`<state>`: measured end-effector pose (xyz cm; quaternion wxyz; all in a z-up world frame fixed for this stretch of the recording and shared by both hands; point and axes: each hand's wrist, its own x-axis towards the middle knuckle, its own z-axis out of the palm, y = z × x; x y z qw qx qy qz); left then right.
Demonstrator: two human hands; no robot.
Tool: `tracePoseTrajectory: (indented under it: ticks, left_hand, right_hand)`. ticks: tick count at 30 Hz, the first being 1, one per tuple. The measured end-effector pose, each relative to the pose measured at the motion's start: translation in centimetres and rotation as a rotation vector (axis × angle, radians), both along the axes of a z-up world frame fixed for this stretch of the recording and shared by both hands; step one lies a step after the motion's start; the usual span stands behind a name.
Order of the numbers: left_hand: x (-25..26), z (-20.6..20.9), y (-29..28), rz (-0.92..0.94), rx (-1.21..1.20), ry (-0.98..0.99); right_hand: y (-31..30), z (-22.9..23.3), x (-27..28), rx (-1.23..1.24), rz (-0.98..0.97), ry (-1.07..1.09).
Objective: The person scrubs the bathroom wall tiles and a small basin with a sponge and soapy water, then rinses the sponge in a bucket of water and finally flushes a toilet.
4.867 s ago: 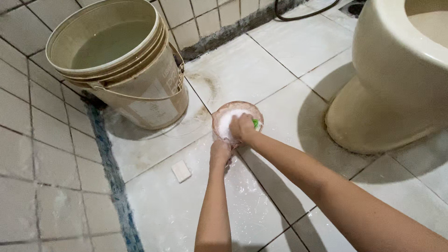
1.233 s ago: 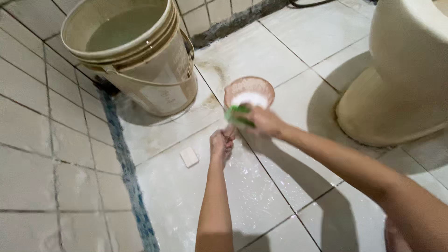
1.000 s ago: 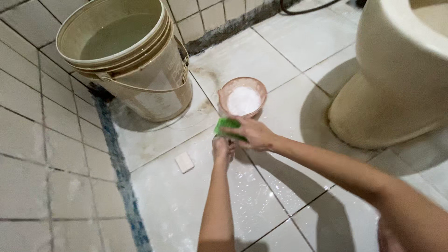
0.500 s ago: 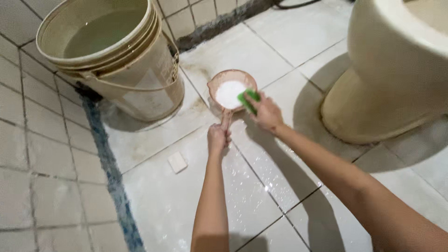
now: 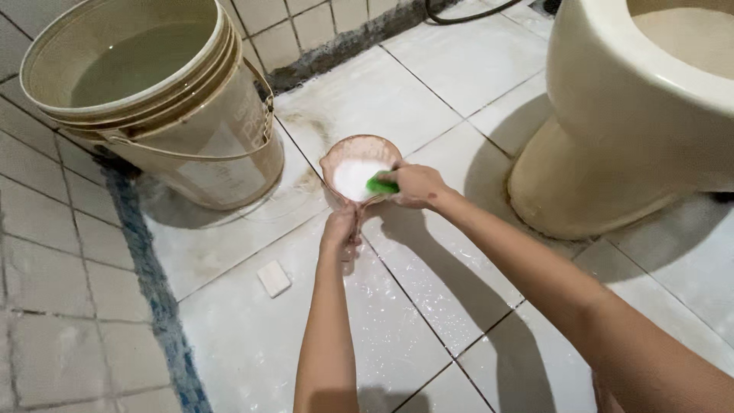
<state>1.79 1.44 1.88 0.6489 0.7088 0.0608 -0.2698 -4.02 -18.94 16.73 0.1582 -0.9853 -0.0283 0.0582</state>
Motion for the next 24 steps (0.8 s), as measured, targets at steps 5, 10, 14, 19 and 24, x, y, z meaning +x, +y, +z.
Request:
tracePoseTrajectory:
  ticks: [5,10,14,19,24]
  left_hand:
    - [1.1,-2.0,-0.8,-0.041,-0.041,0.111]
    - [0.8,-0.9,-1.3,-0.025,-0.083,0.136]
    - [0.1,0.4,-0.9,-0.207,0.206,-0.181]
    - [-0.9,0.1,0.4,-0.220,0.073,0.021]
    - [-2.1,1.6,-0.3,-0.202,0.186,-0.067]
  right_hand:
    - [-0.1,-0.8,3.5,0.011,0.198,0.137]
    - [0.0,-3.0,5.0,-0.451,0.063,0.010]
    - [0.0,-4.5,6.7,-0.202,0.178,0.234]
    - [0.0,-7.6,7.2,0.117,0.306,0.262]
    - [1.4,-9.6,6.7,-0.538,0.048,-0.066]
